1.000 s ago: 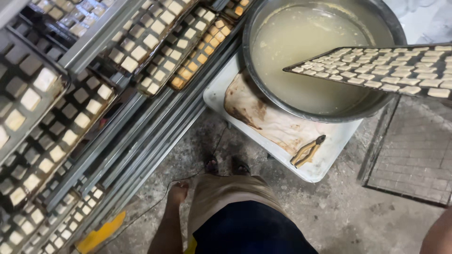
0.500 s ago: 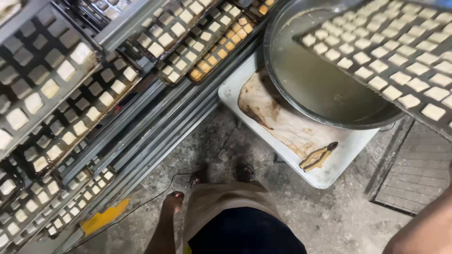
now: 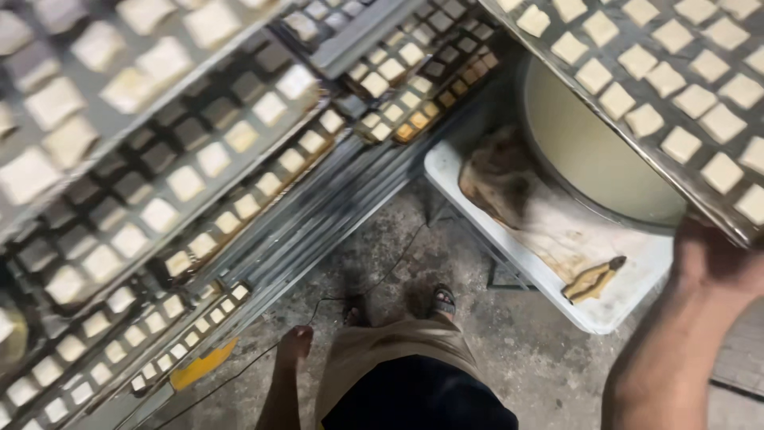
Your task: The person dips pieces of dough into a large bowl of liquid and then arranges them onto a metal baking tray, before placing the full tray onto a large cooling rack.
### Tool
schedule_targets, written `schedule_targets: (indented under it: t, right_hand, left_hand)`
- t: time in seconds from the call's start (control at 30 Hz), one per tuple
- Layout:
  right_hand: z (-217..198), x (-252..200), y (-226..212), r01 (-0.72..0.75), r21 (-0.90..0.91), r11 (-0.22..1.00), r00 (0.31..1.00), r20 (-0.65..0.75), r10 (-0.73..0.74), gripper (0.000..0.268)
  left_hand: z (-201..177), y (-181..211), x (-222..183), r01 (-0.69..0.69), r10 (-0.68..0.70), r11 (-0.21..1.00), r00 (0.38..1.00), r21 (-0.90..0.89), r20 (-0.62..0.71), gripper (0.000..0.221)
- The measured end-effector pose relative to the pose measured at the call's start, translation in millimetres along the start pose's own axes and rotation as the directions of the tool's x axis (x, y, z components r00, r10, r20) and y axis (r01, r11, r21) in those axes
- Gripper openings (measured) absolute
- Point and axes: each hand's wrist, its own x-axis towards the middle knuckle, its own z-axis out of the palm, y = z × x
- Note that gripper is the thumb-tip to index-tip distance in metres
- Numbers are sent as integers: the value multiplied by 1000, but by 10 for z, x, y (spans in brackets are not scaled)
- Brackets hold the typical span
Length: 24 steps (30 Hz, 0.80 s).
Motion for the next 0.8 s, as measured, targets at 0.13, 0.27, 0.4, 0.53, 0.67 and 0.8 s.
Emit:
schedule_targets:
  t: [0.13,0.27,0.4,0.53,0.67,0.8]
  right_hand:
    - [1185,278,539,-1,201,980,999,-53,12,78]
    - [2058,733,1267,156,112,981,987,14,-158,35]
    - [2923,1065,1805,58,257,965,990,108,-88,22]
    - [3463,1004,1936,14,139,990,995,95,-28,27]
    - [3672,870,1940,34,-207,978,999,-9,-37,21]
    - [3644,448,1821,77,-651,755,995,102,-13,42]
  left_hand:
    - [-113,-809,441,-30,27,981,999,189,18,63]
    - [-236,-1355,470,139,-144,980,989,146,28,49]
    - [-305,-1809,498,169,-172,976,985,140,14,53]
    - [-294,-2068,644,145,-144,989,989,42,-35,49]
    - [-271,-2054,744,85,-84,996,996,39,-28,45]
    - [-393,-1694,590,89,-89,994,996,-60,0,43]
